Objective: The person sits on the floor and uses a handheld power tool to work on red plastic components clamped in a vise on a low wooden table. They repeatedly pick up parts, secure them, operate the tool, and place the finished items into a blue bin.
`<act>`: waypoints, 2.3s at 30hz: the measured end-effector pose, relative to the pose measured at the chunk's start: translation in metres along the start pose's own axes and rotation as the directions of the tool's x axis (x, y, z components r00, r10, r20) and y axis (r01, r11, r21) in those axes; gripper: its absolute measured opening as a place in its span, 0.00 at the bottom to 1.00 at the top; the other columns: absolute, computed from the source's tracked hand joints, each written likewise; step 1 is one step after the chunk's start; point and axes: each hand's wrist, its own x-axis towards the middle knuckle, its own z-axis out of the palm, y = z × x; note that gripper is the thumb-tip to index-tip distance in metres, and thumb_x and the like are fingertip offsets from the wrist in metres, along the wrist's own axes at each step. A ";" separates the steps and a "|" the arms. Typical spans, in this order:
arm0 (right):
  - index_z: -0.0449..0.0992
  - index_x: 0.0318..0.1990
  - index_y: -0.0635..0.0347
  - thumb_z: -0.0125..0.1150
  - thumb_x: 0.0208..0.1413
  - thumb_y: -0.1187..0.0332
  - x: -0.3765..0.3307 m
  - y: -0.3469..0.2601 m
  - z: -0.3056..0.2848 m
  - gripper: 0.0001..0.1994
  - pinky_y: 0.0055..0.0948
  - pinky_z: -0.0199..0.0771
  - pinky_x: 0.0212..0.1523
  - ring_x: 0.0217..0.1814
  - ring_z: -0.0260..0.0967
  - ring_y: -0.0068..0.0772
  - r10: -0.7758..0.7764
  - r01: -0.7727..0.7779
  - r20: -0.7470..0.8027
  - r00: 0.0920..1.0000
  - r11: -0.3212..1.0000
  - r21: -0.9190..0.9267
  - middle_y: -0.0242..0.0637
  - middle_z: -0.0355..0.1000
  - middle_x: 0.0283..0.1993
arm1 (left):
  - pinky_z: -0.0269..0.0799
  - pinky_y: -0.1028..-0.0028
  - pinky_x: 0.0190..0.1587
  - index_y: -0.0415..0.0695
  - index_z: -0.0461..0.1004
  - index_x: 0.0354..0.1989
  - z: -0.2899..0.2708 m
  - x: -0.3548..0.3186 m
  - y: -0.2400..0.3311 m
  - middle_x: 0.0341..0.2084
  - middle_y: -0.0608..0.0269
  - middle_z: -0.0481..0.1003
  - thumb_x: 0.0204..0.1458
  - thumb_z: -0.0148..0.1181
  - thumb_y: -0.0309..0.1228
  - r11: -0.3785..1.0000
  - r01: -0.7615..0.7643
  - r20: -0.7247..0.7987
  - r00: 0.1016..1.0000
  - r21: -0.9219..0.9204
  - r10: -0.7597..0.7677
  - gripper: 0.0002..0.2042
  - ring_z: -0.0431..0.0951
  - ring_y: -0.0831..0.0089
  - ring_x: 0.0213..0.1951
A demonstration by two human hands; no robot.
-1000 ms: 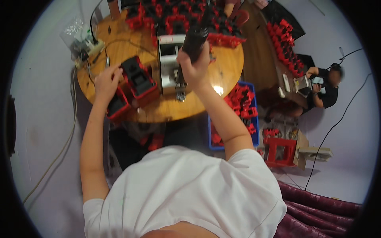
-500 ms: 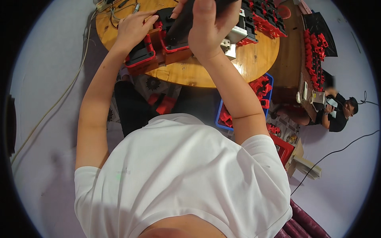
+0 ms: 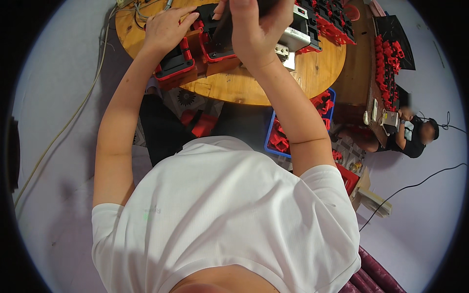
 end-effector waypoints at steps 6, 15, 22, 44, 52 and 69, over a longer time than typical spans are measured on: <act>0.58 0.57 0.65 0.56 0.64 0.59 -0.004 0.016 0.010 0.23 0.24 0.69 0.28 0.27 0.65 0.24 -0.120 0.115 0.123 0.985 0.992 0.048 0.38 0.68 0.35 | 0.67 0.54 0.52 0.58 0.79 0.53 0.003 0.003 -0.006 0.41 0.62 0.80 0.60 0.49 0.54 0.999 -0.011 0.035 0.999 0.051 0.009 0.21 0.78 0.54 0.47; 0.62 0.55 0.62 0.60 0.62 0.54 0.012 -0.027 -0.050 0.24 0.27 0.72 0.27 0.27 0.69 0.26 0.138 -0.134 -0.098 0.986 0.990 0.039 0.38 0.71 0.35 | 0.67 0.57 0.51 0.61 0.77 0.56 0.002 -0.003 -0.014 0.39 0.62 0.79 0.59 0.49 0.56 1.000 -0.001 0.012 1.000 -0.010 0.002 0.23 0.78 0.59 0.47; 0.63 0.52 0.58 0.61 0.61 0.51 -0.018 0.004 -0.118 0.24 0.26 0.70 0.26 0.27 0.68 0.24 -0.108 0.076 -0.084 0.991 0.946 -0.314 0.36 0.69 0.31 | 0.69 0.58 0.48 0.63 0.76 0.56 0.002 0.004 -0.010 0.36 0.63 0.79 0.59 0.50 0.57 0.997 0.005 0.050 0.999 0.074 -0.009 0.23 0.78 0.60 0.43; 0.61 0.52 0.63 0.60 0.57 0.42 -0.007 -0.020 0.021 0.32 0.30 0.76 0.26 0.27 0.71 0.31 0.042 0.005 -0.166 0.985 0.963 0.269 0.43 0.70 0.35 | 0.69 0.53 0.49 0.46 0.80 0.49 -0.027 -0.002 0.019 0.38 0.54 0.81 0.58 0.54 0.45 0.998 0.022 -0.030 0.999 -0.051 -0.024 0.19 0.78 0.54 0.44; 0.60 0.55 0.64 0.61 0.60 0.50 -0.013 0.004 0.030 0.29 0.25 0.72 0.29 0.29 0.68 0.26 -0.055 0.054 0.002 0.998 0.991 0.124 0.40 0.69 0.37 | 0.65 0.47 0.48 0.50 0.79 0.45 -0.039 0.000 0.030 0.36 0.52 0.80 0.55 0.53 0.41 0.994 0.063 0.082 0.995 -0.094 -0.055 0.15 0.76 0.47 0.44; 0.66 0.49 0.62 0.56 0.63 0.45 0.006 -0.027 -0.035 0.26 0.27 0.75 0.24 0.24 0.70 0.26 0.050 -0.050 -0.011 0.999 0.999 -0.018 0.38 0.71 0.31 | 0.71 0.53 0.42 0.47 0.80 0.50 -0.030 0.002 0.027 0.33 0.53 0.80 0.59 0.55 0.41 0.994 0.077 0.076 0.995 -0.073 -0.071 0.16 0.78 0.53 0.39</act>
